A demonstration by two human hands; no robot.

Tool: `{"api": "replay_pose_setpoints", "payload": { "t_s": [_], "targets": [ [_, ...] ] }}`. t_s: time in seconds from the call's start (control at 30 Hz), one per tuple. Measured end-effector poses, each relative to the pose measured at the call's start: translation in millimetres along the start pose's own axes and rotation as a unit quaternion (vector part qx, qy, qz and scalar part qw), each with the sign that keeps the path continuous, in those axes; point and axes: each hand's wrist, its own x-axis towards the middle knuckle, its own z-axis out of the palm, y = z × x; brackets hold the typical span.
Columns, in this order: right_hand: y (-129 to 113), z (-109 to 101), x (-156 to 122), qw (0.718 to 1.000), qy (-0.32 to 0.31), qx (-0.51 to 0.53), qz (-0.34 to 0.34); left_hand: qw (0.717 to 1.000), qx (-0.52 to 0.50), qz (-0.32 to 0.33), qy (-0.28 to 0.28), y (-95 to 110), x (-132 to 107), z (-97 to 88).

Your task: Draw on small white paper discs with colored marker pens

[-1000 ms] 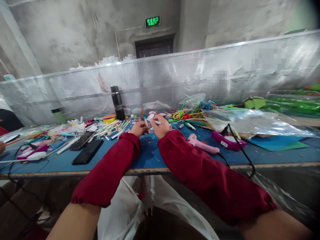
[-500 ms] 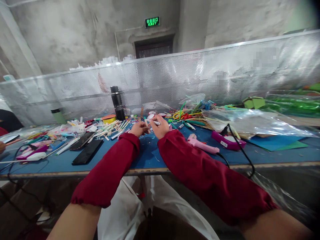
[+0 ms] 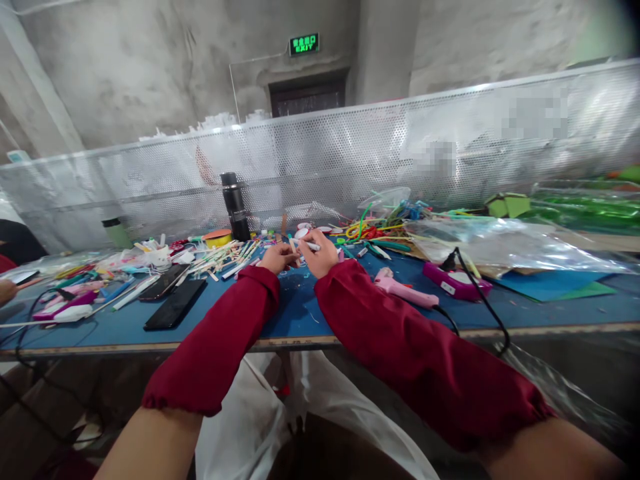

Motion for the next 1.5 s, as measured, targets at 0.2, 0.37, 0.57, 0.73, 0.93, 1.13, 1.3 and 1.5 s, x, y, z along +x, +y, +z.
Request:
{"api": "replay_pose_setpoints", "payload": {
  "t_s": [0.2,0.37,0.57,0.73,0.93,1.13,1.3,1.5],
  "targets": [
    [-2.1,-0.6,-0.5,1.000,0.001,-0.007,0.008,1.000,0.002,0.004,-0.002,-1.6,0.8,-0.7],
    [-1.5,0.0,-0.7,1.000,-0.002,-0.005,0.000,1.000,-0.001,0.009,-0.005,-4.3,2.6,-1.4],
    [-0.9,0.5,-0.6,1.000,-0.004,-0.009,0.006,1.000,0.002,0.007,-0.004,-3.8,2.4,-1.3],
    [-1.0,0.6,-0.5,1.000,0.002,-0.001,0.011,1.000,0.000,0.006,-0.001,-3.7,2.4,-1.1],
    [-2.5,0.2,-1.0,1.000,0.000,-0.005,0.007,1.000,-0.003,0.015,-0.012,-6.5,4.5,-2.4],
    [-2.2,0.2,-0.9,1.000,-0.007,-0.002,0.006,1.000,0.001,0.015,-0.012,-8.1,5.3,-2.7],
    [-0.6,0.4,0.0,1.000,-0.004,-0.008,0.009,1.000,-0.001,0.017,-0.011,-7.2,4.5,-2.2],
    [-0.7,-0.2,0.2,1.000,0.004,-0.011,0.005,1.000,-0.006,0.018,-0.006,-5.0,3.1,-1.4]
  ]
}}
